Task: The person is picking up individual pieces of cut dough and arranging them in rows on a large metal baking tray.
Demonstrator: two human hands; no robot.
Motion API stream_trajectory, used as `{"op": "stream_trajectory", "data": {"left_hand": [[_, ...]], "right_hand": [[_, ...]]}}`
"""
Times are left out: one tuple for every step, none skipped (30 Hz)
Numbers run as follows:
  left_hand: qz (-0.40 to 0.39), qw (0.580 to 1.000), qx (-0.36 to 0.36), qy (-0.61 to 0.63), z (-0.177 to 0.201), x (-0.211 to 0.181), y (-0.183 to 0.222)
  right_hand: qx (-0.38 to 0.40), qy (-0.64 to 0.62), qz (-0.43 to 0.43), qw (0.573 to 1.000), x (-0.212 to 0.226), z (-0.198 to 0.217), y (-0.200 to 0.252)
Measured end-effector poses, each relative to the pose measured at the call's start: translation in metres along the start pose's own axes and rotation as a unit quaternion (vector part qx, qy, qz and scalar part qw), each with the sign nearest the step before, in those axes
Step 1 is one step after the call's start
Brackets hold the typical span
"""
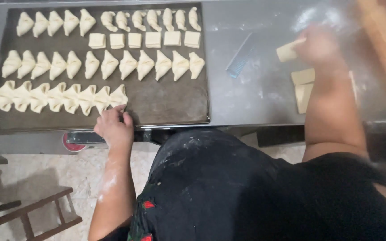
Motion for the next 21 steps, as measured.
{"op": "stream_trajectory", "data": {"left_hand": [[0.007, 0.999, 0.036, 0.011, -0.003, -0.002, -0.003], [0.023, 0.997, 0.07, 0.016, 0.0, 0.003, -0.001], [0.038, 0.997, 0.06, 0.009, 0.003, 0.001, -0.006], [0.031, 0.995, 0.09, 0.034, 0.004, 0.0, -0.004], [0.024, 0.991, 0.119, 0.06, 0.003, 0.0, -0.003], [0.039, 0.991, 0.116, 0.046, 0.012, -0.001, -0.003], [0.023, 0.986, 0.143, 0.079, 0.017, -0.007, -0.002], [0.004, 0.979, 0.166, 0.117, 0.018, -0.016, -0.006], [0.016, 0.981, 0.16, 0.109, 0.03, -0.016, -0.006], [0.007, 0.961, 0.236, 0.143, 0.029, -0.028, -0.003], [-0.002, 0.934, 0.309, 0.178, 0.028, -0.042, 0.001], [0.007, 0.935, 0.308, 0.176, 0.036, -0.045, 0.0], [0.006, 0.915, 0.343, 0.213, 0.04, -0.053, 0.003], [0.001, 0.894, 0.374, 0.248, 0.045, -0.063, 0.0], [0.006, 0.896, 0.37, 0.246, 0.041, -0.064, 0.006], [0.04, 0.9, 0.33, 0.282, 0.043, -0.062, 0.005], [0.073, 0.901, 0.288, 0.317, 0.045, -0.059, 0.003], [0.079, 0.904, 0.278, 0.316, 0.047, -0.057, -0.002], [0.098, 0.928, 0.277, 0.228, 0.045, -0.049, -0.006], [0.12, 0.943, 0.278, 0.139, 0.046, -0.042, -0.007], [0.13, 0.943, 0.272, 0.14, 0.054, -0.044, -0.012]], "right_hand": [[0.022, -0.02, 0.003, 1.0, 0.018, 0.009, 0.007], [0.049, -0.04, 0.017, 0.998, 0.046, 0.016, 0.008], [0.047, -0.04, 0.036, 0.997, 0.06, 0.02, 0.007], [0.029, -0.082, 0.069, 0.994, 0.078, 0.02, 0.009], [0.012, -0.125, 0.102, 0.987, 0.094, 0.019, 0.012], [0.021, -0.13, 0.119, 0.984, 0.127, 0.022, 0.021], [0.036, -0.163, 0.134, 0.977, 0.158, 0.026, 0.031], [0.046, -0.194, 0.147, 0.969, 0.186, 0.033, 0.042], [0.051, -0.197, 0.161, 0.966, 0.216, 0.022, 0.043], [0.096, -0.278, 0.207, 0.933, 0.246, 0.011, 0.049], [0.141, -0.356, 0.25, 0.889, 0.275, 0.002, 0.056], [0.148, -0.354, 0.256, 0.887, 0.304, 0.005, 0.065], [0.188, -0.333, 0.297, 0.875, 0.338, 0.006, 0.079], [0.223, -0.312, 0.337, 0.86, 0.37, 0.008, 0.091], [0.225, -0.312, 0.343, 0.857, 0.381, -0.017, 0.087], [0.238, -0.385, 0.375, 0.809, 0.401, -0.033, 0.084], [0.252, -0.454, 0.403, 0.754, 0.42, -0.048, 0.081], [0.255, -0.449, 0.413, 0.75, 0.431, -0.068, 0.077], [0.293, -0.473, 0.369, 0.745, 0.439, -0.093, 0.069], [0.333, -0.492, 0.32, 0.738, 0.445, -0.121, 0.065], [0.339, -0.486, 0.328, 0.736, 0.453, -0.123, 0.062]]}}
Point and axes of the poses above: each hand's wrist, its own y-axis away from the middle knuckle, its own z-axis out of the back of the hand, x = y × z, the point moved 7 cm from there along -y, towards the middle knuckle, and after that the axes turned 5 degrees about z, right-handed, at the moved point
